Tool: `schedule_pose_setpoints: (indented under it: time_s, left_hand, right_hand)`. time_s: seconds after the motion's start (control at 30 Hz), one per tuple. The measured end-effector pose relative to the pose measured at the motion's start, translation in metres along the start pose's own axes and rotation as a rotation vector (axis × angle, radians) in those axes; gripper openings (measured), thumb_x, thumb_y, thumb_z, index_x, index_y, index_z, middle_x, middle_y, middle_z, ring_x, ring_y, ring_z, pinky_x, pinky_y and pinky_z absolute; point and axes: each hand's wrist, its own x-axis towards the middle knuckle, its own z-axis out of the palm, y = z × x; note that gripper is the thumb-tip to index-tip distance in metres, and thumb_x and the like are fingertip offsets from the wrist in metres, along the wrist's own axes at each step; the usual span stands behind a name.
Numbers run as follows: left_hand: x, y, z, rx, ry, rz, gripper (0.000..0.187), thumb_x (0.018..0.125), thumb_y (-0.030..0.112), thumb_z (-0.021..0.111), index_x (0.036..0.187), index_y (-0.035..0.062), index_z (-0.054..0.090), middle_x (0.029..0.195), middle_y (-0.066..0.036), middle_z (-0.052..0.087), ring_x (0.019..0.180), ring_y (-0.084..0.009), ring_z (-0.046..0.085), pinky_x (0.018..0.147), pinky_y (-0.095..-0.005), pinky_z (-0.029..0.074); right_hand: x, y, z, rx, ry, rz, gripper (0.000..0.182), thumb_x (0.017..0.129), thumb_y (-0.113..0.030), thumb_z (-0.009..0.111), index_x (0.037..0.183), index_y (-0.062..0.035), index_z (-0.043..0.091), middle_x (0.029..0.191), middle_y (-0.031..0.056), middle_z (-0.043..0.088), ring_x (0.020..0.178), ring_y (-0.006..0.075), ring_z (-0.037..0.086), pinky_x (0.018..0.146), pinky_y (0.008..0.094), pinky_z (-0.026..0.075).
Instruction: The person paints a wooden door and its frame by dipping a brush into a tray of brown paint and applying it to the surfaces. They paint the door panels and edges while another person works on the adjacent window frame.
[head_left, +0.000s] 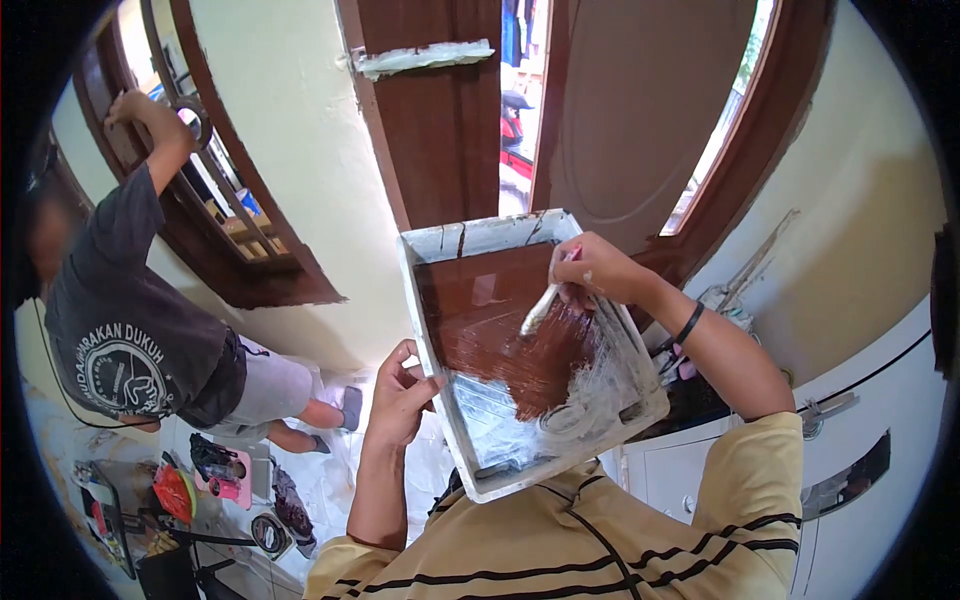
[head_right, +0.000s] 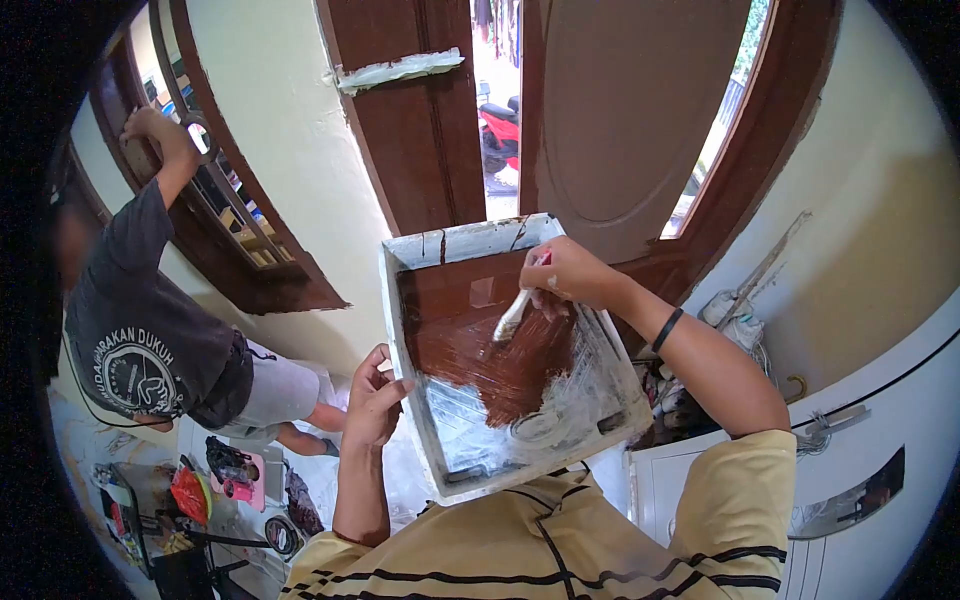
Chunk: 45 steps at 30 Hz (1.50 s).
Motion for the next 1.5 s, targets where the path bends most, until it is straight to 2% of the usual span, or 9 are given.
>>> schedule_pose_setpoints:
  time_s: [0.1,0.23,0.33,0.5,0.6,0.87,0.97,1.23,1.5]
  left_hand:
    - [0.002,-0.005,0.001,-0.002,0.003,0.044,0.033,0.078,0.003,0.067,0.106,0.0083,0.051,0.081,-0.004,0.068,0.061,-0.0066,0.059,0.047,-0.0181,0.042]
    - [0.005,-0.009,-0.003,-0.024,-0.004,0.05,0.034,0.077,0.0,0.066,0.105,0.0078,0.05,0.081,-0.005,0.068,0.062,-0.0077,0.06,0.048,-0.0171,0.044]
    - [0.002,-0.006,0.003,-0.044,0.01,0.062,0.033,0.076,-0.001,0.065,0.104,0.0072,0.05,0.082,-0.006,0.067,0.062,-0.0083,0.06,0.048,-0.0173,0.045]
    - [-0.003,-0.007,0.004,-0.059,0.039,0.088,0.033,0.076,-0.005,0.062,0.105,0.0051,0.051,0.085,-0.007,0.067,0.065,-0.0103,0.062,0.052,-0.019,0.048]
    - [-0.006,-0.004,0.01,-0.077,0.048,0.12,0.032,0.076,-0.005,0.062,0.105,0.0039,0.051,0.086,-0.007,0.067,0.068,-0.0116,0.064,0.059,-0.021,0.051]
    - [-0.011,-0.002,0.01,-0.093,0.03,0.148,0.03,0.076,-0.005,0.063,0.103,0.004,0.052,0.088,-0.008,0.068,0.068,-0.0111,0.064,0.059,-0.0208,0.05]
    - [-0.012,-0.002,0.011,-0.095,0.038,0.139,0.03,0.076,-0.005,0.063,0.102,0.0044,0.052,0.087,-0.008,0.068,0.067,-0.0109,0.063,0.056,-0.0202,0.049]
    - [-0.014,-0.003,0.009,-0.112,0.069,0.132,0.032,0.075,-0.006,0.063,0.103,0.0047,0.051,0.085,-0.008,0.068,0.065,-0.0113,0.063,0.052,-0.0198,0.049]
    - [-0.016,0.001,0.016,-0.114,0.08,0.137,0.034,0.073,-0.006,0.063,0.104,0.0038,0.051,0.086,-0.006,0.066,0.071,-0.0118,0.063,0.063,-0.0225,0.05]
  right_hand:
    - [-0.014,0.002,-0.014,-0.024,0.025,-0.004,0.013,0.081,-0.01,0.057,0.076,0.0023,0.058,0.058,0.009,0.058,0.044,0.0158,0.058,0.037,0.0254,0.042]
    - [-0.031,0.007,-0.038,0.204,0.186,-0.027,0.018,0.084,-0.015,0.063,0.081,0.002,0.058,0.061,0.012,0.061,0.044,0.0198,0.06,0.037,0.0268,0.045]
    - [-0.039,0.003,-0.055,0.403,0.392,-0.177,0.02,0.089,-0.018,0.063,0.086,0.0011,0.057,0.061,0.0127,0.061,0.045,0.02,0.06,0.036,0.0264,0.045]
    - [-0.038,-0.016,-0.087,0.634,0.482,-0.478,0.025,0.096,-0.016,0.052,0.11,0.004,0.054,0.071,0.0119,0.06,0.056,0.0201,0.061,0.047,0.0264,0.049]
    - [-0.03,-0.036,-0.1,0.706,0.556,-0.621,0.025,0.096,-0.016,0.052,0.11,0.0047,0.053,0.074,0.0128,0.06,0.055,0.0205,0.061,0.047,0.0266,0.049]
    - [0.002,-0.126,-0.108,0.052,0.879,-0.836,0.037,0.089,-0.03,0.065,0.082,0.0062,0.058,0.062,0.0125,0.06,0.047,0.0187,0.062,0.04,0.0268,0.047]
    - [0.02,-0.152,-0.121,-0.112,0.948,-0.756,0.04,0.088,-0.03,0.066,0.073,0.0058,0.057,0.059,0.0126,0.061,0.044,0.0182,0.062,0.038,0.0275,0.047]
    - [0.054,-0.194,-0.155,-0.149,0.962,-0.666,0.039,0.088,-0.03,0.065,0.078,0.0073,0.057,0.061,0.0153,0.062,0.044,0.0199,0.062,0.037,0.0286,0.047]
    - [0.046,-0.212,-0.178,0.045,1.014,-0.918,0.041,0.089,-0.031,0.064,0.082,0.0081,0.055,0.061,0.013,0.06,0.045,0.0183,0.06,0.038,0.0265,0.046]
